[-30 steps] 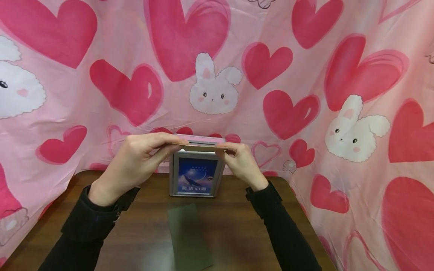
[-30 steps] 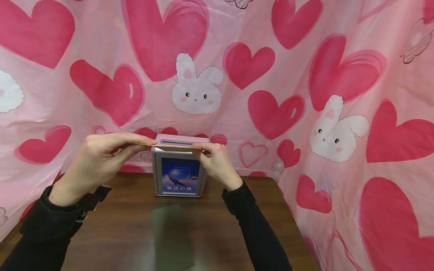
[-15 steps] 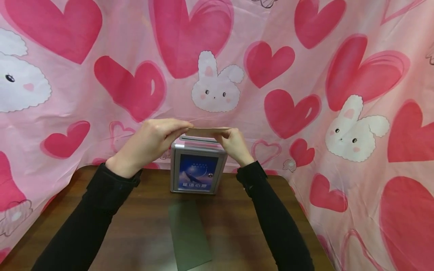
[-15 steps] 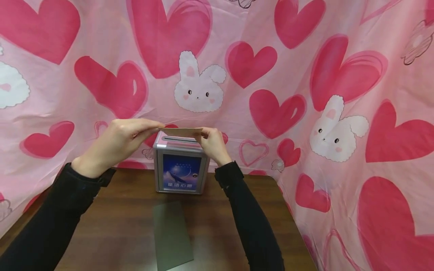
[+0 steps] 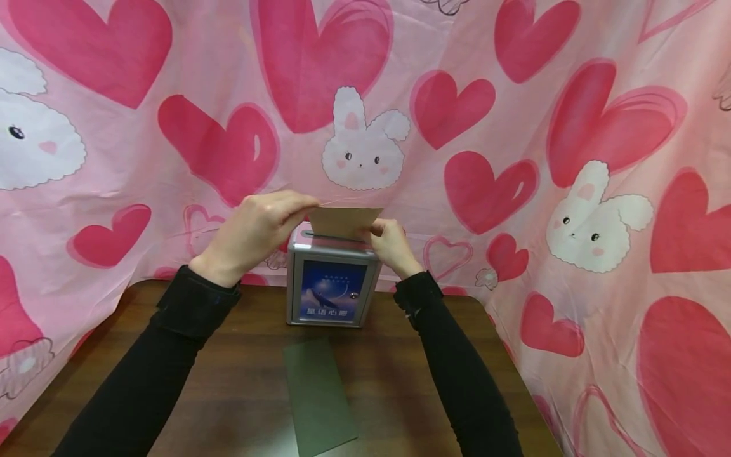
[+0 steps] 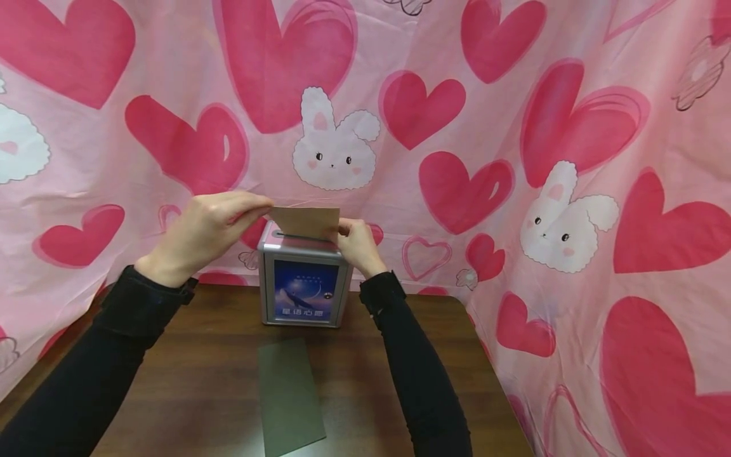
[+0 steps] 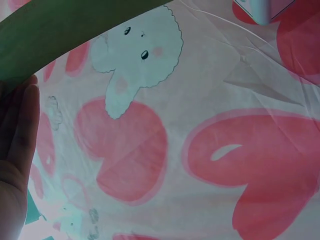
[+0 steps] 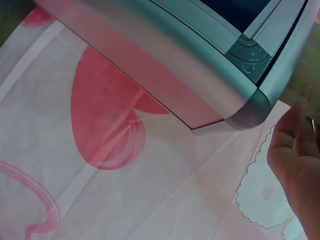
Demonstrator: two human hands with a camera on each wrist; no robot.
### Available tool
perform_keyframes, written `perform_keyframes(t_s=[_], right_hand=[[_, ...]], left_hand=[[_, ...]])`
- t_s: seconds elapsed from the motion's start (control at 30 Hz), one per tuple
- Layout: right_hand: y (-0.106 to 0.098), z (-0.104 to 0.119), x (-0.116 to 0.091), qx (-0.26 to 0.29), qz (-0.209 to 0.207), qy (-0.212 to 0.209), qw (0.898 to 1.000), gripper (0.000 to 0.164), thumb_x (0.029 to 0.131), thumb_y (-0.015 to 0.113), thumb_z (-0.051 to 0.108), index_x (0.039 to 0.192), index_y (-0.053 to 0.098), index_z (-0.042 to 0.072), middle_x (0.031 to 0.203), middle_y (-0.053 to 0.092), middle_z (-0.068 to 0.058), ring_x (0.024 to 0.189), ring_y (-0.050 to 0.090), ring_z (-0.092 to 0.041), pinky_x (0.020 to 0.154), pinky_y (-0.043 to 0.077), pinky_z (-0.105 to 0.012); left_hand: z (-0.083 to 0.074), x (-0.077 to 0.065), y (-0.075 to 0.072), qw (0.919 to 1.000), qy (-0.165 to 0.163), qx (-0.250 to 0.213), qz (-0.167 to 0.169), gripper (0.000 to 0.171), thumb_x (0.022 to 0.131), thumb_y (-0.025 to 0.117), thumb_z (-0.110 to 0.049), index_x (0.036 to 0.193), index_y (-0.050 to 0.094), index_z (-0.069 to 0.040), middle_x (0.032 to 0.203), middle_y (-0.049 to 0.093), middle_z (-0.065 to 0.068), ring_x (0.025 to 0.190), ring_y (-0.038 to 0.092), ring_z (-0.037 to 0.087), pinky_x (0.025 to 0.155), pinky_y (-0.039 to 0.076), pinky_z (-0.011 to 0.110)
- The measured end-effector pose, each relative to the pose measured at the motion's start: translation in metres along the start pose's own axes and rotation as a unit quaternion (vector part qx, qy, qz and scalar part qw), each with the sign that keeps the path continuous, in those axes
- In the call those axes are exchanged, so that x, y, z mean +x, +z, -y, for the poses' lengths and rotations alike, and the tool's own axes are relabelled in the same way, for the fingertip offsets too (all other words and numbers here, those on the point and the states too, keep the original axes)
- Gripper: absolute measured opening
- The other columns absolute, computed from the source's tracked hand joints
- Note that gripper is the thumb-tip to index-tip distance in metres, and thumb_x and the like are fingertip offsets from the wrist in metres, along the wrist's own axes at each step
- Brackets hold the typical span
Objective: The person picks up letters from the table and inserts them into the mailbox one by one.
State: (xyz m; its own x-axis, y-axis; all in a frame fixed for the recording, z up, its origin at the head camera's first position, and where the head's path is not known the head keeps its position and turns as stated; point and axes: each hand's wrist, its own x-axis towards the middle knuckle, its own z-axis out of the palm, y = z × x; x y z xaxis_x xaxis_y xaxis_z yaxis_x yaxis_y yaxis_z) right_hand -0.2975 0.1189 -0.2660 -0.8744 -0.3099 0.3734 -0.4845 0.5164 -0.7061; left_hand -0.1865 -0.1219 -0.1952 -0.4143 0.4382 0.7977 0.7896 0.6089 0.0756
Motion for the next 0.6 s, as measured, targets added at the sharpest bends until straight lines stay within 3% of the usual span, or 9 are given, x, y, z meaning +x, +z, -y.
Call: perform_keyframes(t_s=[0.33,0.5,0.6], right_hand=[[0.007,-0.003,0.002,-0.055,-0.019,-0.055,0.997,0.023,0.087,0.069,0.022,0.104,0.073,0.007,0.104,0.074,-0.013,0.099,0.065,-0.021,0.086,0.054,-0.045],[0.005,0.007,-0.014,-0.024,-0.078,-0.104,0.991,0.025,0.084,0.072,0.018,0.106,0.071,0.008,0.103,0.074,-0.011,0.091,0.064,-0.022,0.069,0.054,-0.042],[0.002,0.017,-0.022,-0.001,-0.107,-0.146,0.983,0.027,0.085,0.069,0.008,0.111,0.068,0.005,0.104,0.073,-0.013,0.088,0.062,-0.022,0.067,0.052,-0.043]], left_hand=[[0.005,-0.004,0.009,0.9997,-0.015,0.02,0.004,0.038,0.081,0.072,-0.005,0.119,0.066,-0.001,0.106,0.072,0.017,0.1,0.066,0.027,0.084,0.057,0.047],[0.014,-0.012,0.02,0.9997,-0.023,0.005,0.001,0.038,0.081,0.072,-0.002,0.118,0.065,0.0,0.107,0.071,0.018,0.102,0.065,0.028,0.085,0.056,0.048],[0.02,-0.016,0.028,0.9995,-0.031,-0.002,-0.001,0.036,0.081,0.071,0.0,0.117,0.066,0.0,0.107,0.071,0.018,0.102,0.065,0.028,0.085,0.056,0.048]])
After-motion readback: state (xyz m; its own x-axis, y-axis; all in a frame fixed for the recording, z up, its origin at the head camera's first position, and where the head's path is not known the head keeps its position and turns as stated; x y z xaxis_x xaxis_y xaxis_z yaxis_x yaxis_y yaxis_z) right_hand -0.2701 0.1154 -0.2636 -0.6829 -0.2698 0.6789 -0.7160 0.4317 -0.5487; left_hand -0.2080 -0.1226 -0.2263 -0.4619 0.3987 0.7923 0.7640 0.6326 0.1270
